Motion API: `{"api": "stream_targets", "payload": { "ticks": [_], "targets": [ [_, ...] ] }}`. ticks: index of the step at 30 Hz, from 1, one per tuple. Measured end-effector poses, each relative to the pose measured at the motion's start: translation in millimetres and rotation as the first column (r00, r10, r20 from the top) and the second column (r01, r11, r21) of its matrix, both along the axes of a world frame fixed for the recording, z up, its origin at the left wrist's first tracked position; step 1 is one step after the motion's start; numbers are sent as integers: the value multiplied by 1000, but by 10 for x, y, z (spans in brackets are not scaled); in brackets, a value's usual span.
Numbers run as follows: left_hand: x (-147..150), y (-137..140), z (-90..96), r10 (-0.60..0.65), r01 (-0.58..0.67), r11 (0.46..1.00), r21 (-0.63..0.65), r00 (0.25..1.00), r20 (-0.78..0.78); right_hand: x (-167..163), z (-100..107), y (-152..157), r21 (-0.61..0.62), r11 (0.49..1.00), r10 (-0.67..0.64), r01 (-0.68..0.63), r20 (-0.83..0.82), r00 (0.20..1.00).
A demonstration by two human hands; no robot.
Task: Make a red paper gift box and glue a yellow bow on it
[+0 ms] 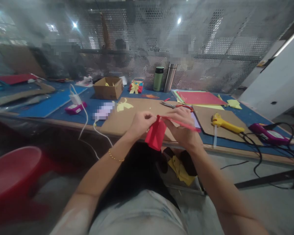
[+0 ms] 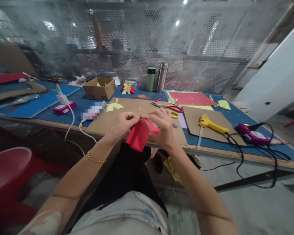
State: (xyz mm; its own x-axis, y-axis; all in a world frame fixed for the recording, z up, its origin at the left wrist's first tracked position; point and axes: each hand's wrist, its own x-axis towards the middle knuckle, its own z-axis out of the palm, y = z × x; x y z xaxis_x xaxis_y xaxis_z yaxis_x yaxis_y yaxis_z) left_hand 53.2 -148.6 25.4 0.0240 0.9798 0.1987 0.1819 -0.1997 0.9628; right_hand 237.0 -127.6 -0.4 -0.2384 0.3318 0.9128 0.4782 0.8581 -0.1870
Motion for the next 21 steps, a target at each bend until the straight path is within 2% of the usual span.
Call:
{"api": "stream_targets", "payload": {
  "ticks": [2,5,9,13,21],
  "targets": [
    [-8,17,0,23,-23,1000,6,1000,-2,-15,-35,-76,87,996,-42,32,119,992],
    [-22,51,-33,31,-31,999,42,1000,2,-56,-105,-144,176,983,-95,58,210,973],
    [-27,102,-105,30,-32,998,51,999,32,-116,-202,-170,232,966,-176,117,250,952],
    [-16,113,-127,31,-34,998,49,998,54,-141,-242,-193,274,955,-193,115,275,942],
    [20,74,-87,-6,14,999,-52,989,146,-151,-231,-269,321,934,-251,155,284,925]
  ]
}}
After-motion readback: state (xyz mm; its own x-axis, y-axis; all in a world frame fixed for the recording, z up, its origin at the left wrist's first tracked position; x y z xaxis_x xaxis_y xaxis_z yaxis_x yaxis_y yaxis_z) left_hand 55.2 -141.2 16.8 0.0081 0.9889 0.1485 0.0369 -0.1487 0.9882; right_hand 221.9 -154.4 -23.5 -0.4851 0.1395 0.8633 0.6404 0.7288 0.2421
